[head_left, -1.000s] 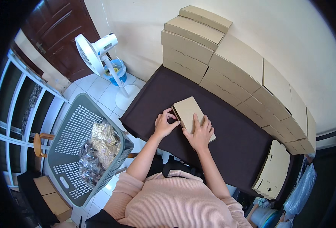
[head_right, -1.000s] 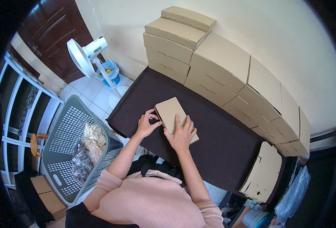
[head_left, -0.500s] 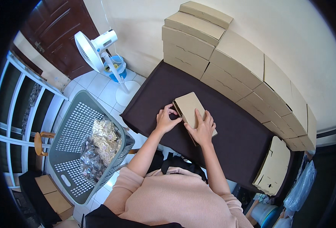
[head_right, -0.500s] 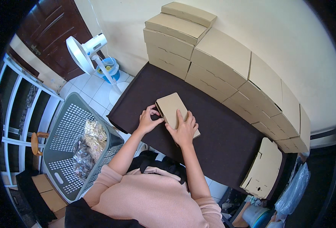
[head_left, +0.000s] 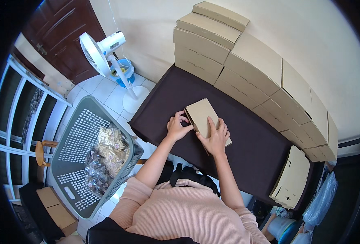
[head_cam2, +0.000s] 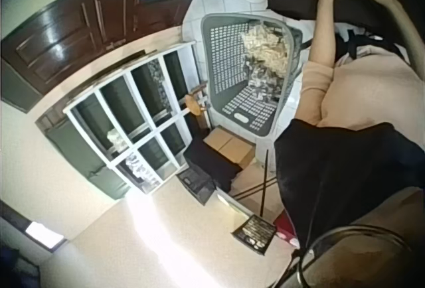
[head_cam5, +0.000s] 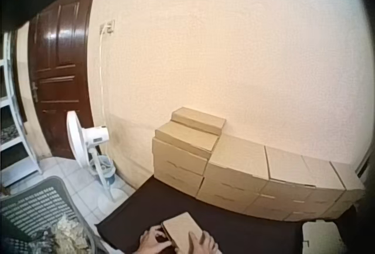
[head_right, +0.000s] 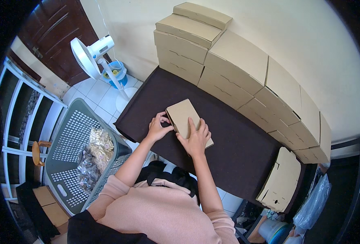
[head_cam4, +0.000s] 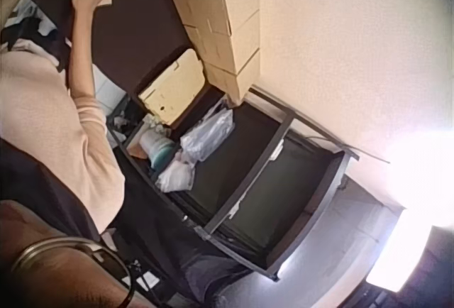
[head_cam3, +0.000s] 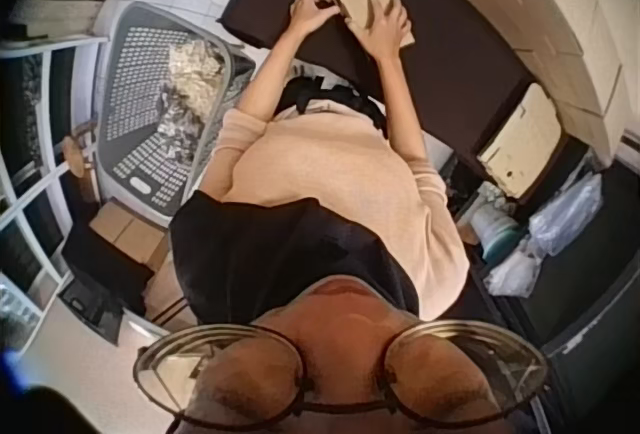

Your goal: Packing small bags containing snacks or components into cardboard boxes and stacking them on a table.

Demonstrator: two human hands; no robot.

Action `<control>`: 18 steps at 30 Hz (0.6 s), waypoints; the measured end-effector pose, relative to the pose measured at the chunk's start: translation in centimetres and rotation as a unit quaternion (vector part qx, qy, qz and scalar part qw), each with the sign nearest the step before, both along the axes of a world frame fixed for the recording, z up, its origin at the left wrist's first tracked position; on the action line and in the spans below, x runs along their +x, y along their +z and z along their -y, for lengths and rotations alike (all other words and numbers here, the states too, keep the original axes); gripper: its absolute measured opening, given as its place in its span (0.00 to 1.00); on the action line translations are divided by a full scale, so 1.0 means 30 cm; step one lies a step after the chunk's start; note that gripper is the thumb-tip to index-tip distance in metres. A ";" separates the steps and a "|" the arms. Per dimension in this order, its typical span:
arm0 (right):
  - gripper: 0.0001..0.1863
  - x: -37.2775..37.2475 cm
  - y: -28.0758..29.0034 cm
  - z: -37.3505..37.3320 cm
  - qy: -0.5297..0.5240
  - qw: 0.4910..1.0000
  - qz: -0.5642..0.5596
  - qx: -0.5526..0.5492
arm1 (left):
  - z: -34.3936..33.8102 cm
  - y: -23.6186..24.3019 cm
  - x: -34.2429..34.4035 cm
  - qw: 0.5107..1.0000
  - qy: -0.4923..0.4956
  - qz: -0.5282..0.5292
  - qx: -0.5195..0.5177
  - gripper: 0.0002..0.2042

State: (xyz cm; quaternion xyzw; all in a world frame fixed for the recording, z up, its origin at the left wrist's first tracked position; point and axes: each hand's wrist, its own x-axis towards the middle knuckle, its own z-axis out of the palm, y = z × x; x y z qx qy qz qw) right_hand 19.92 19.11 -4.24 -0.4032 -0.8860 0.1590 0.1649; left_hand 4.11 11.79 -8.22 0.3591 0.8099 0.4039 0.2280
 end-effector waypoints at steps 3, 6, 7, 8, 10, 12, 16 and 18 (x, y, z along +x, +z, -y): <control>0.40 0.000 0.005 -0.004 -0.006 1.000 0.001 -0.001 | 0.008 0.004 0.004 1.000 -0.003 -0.006 0.006 0.36; 0.40 0.002 0.007 -0.007 -0.003 1.000 -0.007 -0.013 | 0.017 0.011 0.012 1.000 -0.002 0.002 0.020 0.35; 0.40 0.002 0.009 -0.008 -0.002 1.000 -0.010 -0.021 | 0.020 0.010 0.012 1.000 0.000 0.009 0.028 0.35; 0.40 0.001 0.010 -0.009 -0.001 1.000 -0.012 -0.029 | 0.019 0.009 0.009 1.000 0.000 0.009 0.028 0.35; 0.40 0.004 0.007 -0.009 0.000 1.000 -0.013 -0.024 | 0.018 0.006 0.008 1.000 -0.005 0.005 0.021 0.34; 0.40 0.003 0.002 -0.008 0.002 1.000 -0.013 -0.020 | 0.018 -0.002 0.004 1.000 -0.006 0.009 0.030 0.33; 0.40 0.001 -0.001 -0.005 0.002 1.000 -0.014 -0.014 | 0.018 -0.016 -0.002 0.999 -0.006 0.016 0.047 0.30; 0.40 0.001 -0.001 -0.003 0.002 1.000 -0.011 -0.011 | 0.016 -0.017 -0.004 0.999 -0.007 0.017 0.048 0.29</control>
